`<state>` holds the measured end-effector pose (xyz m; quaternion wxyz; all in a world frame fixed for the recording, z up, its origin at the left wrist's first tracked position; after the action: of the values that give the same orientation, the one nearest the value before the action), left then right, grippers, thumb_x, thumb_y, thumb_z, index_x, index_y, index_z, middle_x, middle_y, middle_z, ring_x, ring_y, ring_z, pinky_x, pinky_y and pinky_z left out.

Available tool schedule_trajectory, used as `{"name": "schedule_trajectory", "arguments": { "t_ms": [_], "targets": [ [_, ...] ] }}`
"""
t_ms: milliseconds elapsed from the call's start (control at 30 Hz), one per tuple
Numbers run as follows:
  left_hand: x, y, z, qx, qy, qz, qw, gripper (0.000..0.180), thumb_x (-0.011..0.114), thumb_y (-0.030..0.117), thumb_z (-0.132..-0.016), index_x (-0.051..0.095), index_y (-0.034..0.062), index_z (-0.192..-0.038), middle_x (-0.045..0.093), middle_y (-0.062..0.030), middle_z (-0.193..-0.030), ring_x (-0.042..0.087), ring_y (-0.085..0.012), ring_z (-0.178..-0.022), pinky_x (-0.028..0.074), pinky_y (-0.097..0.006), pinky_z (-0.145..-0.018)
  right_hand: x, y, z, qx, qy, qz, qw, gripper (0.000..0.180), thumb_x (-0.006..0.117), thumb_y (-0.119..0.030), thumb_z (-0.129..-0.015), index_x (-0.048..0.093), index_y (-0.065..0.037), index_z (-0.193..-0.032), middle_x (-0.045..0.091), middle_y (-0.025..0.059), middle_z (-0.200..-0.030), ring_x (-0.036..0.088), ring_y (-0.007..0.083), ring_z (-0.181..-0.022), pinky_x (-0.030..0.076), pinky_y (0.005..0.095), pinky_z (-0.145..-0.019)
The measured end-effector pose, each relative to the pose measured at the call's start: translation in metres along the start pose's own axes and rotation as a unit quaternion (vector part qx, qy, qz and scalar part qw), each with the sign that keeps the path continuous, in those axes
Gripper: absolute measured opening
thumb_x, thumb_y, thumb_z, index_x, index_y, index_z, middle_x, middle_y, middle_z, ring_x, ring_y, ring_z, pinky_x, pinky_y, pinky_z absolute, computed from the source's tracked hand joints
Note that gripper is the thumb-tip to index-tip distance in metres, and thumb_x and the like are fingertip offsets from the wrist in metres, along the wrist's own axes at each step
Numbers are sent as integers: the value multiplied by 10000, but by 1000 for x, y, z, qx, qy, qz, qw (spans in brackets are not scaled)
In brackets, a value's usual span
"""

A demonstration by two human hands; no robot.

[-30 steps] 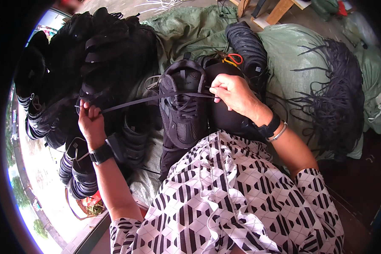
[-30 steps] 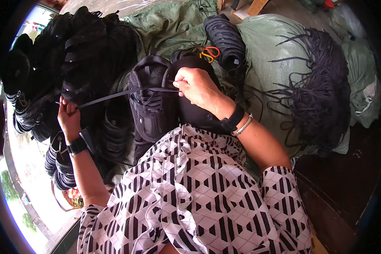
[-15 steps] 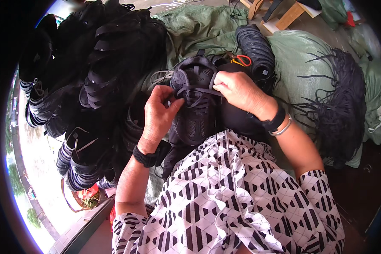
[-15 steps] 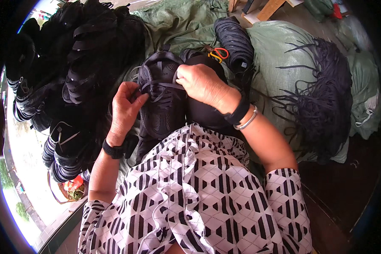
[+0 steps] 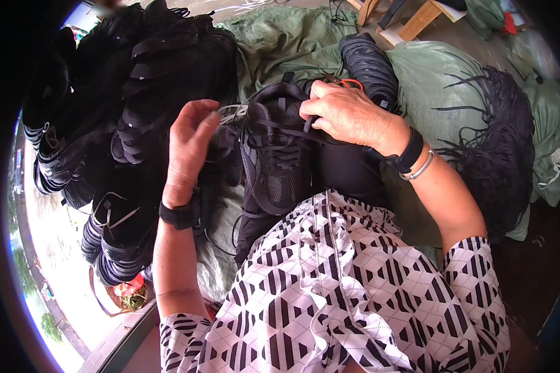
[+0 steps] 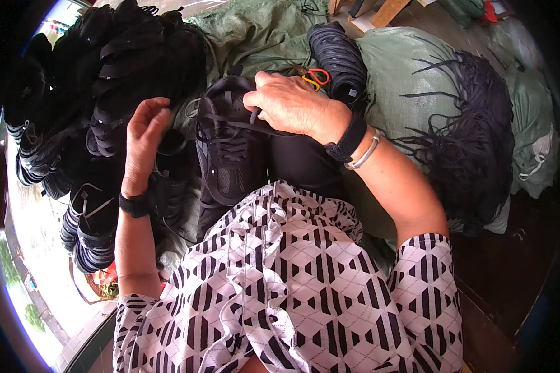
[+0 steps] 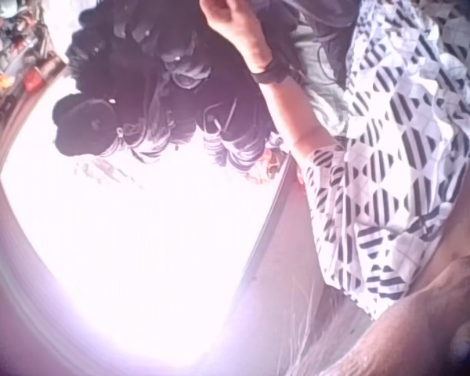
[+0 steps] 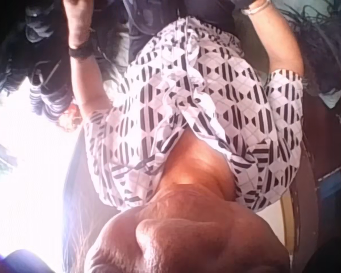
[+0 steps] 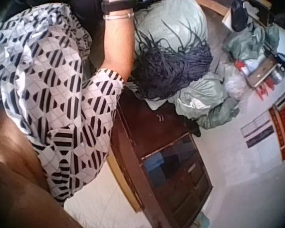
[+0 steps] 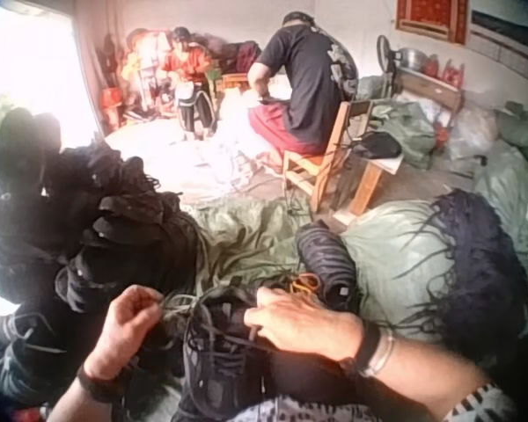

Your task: Threading laces into a black athletic shoe and pulling them through.

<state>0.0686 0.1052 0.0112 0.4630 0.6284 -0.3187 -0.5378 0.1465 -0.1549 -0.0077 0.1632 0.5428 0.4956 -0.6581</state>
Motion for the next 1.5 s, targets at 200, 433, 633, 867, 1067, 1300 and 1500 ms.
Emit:
{"name": "schedule_trajectory", "arguments": {
  "t_ms": [200, 433, 633, 867, 1067, 1300, 1500],
  "targets": [
    [-19, -44, -1, -144, 91, 269, 948, 231, 505, 255, -975, 596, 91, -1109, 398, 73, -688, 296, -24, -533, 253, -181, -486, 2, -3, -17, 74, -86, -15, 993, 102, 633, -154, -788, 644, -55, -808, 560, 139, -1090, 540, 320, -1041, 440, 429, -877],
    [-3, -51, 8, -167, -29, 278, 945, 282, 488, 247, -980, 546, 40, -1162, 362, 68, -643, 311, -33, -541, 278, -195, -484, 21, -2, -23, 161, -56, -66, 983, 131, 649, -123, -745, 577, -16, -725, 574, 167, -1134, 551, 339, -1055, 441, 393, -886],
    [36, -28, 13, 7, 5, 192, 981, 329, 461, 86, -971, 472, -13, -1285, 657, -61, -950, 601, -96, -844, 483, -219, -781, 30, 5, -23, 178, -33, -101, 978, 110, 646, -118, -762, 601, -21, -738, 621, 164, -1065, 577, 308, -1038, 447, 370, -882],
    [38, -39, 23, -68, -39, 231, 970, 203, 476, 87, -969, 573, -9, -1120, 641, -36, -874, 576, -77, -803, 475, -211, -756, -6, 69, -34, 328, 237, -611, 680, 193, 631, -235, -874, 626, -55, -942, 656, 30, -895, 618, 133, -860, 495, 289, -713],
    [45, -35, 32, -26, -79, 159, 984, 229, 524, 181, -969, 642, -14, -946, 607, 4, -796, 506, -66, -728, 424, -205, -695, 6, 98, -25, 329, 211, -320, 863, 205, 665, -205, -842, 625, -24, -929, 648, 41, -825, 616, 132, -763, 505, 279, -683],
    [47, -35, 20, 46, -91, 47, 994, 227, 589, 193, -916, 632, -16, -840, 582, -65, -762, 546, -146, -743, 433, -275, -692, 3, -1, -30, 30, 133, -174, 975, 53, 664, -65, -812, 633, -24, -826, 619, 9, -741, 551, 62, -634, 448, 225, -581],
    [48, -34, 18, -22, -132, 49, 990, 239, 569, 187, -925, 622, -32, -847, 597, -68, -771, 553, -133, -723, 448, -278, -682, 25, -17, -46, 99, 37, -172, 979, 86, 662, -159, -761, 658, -98, -821, 627, 72, -666, 625, 209, -616, 479, 323, -592]
  ]
}}
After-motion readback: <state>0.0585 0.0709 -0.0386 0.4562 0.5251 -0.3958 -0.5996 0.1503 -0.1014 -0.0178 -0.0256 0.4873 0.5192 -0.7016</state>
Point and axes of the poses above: each hand's wrist, its own z-axis away from the middle knuckle, its own x-axis out of the palm, y = z × x, the point moved 2 cm from there along -z, towards the middle knuckle
